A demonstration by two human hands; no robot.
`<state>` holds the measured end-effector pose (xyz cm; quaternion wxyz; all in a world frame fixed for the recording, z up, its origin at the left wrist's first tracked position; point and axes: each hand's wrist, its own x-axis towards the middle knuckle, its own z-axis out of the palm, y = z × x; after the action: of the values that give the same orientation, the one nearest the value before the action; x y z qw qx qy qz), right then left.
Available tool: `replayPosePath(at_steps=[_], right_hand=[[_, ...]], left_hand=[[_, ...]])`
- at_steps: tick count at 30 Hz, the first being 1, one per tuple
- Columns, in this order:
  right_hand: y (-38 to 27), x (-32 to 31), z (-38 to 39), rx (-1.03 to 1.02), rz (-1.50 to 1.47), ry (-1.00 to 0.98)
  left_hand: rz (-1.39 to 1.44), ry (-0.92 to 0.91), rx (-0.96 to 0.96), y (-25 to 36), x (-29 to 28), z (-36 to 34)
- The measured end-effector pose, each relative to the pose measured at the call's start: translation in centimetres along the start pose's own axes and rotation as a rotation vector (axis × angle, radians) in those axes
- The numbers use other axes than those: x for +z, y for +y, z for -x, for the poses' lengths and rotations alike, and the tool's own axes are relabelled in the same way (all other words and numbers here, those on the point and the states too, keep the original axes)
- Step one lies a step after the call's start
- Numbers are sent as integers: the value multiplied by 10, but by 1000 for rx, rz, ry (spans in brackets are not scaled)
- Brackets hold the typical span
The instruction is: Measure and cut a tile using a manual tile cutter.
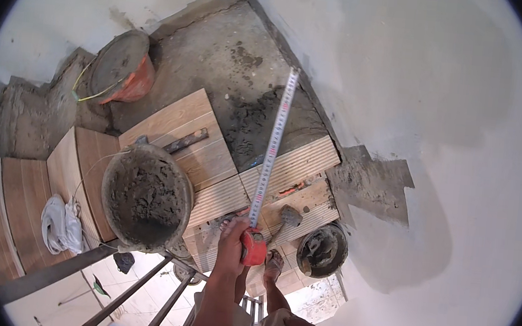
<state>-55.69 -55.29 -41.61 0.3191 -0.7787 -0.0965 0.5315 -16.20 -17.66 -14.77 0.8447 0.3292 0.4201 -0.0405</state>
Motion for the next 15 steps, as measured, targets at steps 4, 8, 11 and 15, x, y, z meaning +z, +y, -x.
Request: replayPosePath(at_steps=[4, 8, 11, 15], right_hand=[[-50, -33, -5, 114, -143, -128], [-63, -81, 17, 266, -271, -230], [-117, -115, 15, 365, -353, -308], [-156, -166, 16, 374, -379, -311]], left_hand=[[-60, 99, 0, -6, -1, -7], [-123, -21, -63, -17, 3, -22], [-102, -24, -51, 0, 9, -14], [-120, -46, -34, 10, 7, -12]])
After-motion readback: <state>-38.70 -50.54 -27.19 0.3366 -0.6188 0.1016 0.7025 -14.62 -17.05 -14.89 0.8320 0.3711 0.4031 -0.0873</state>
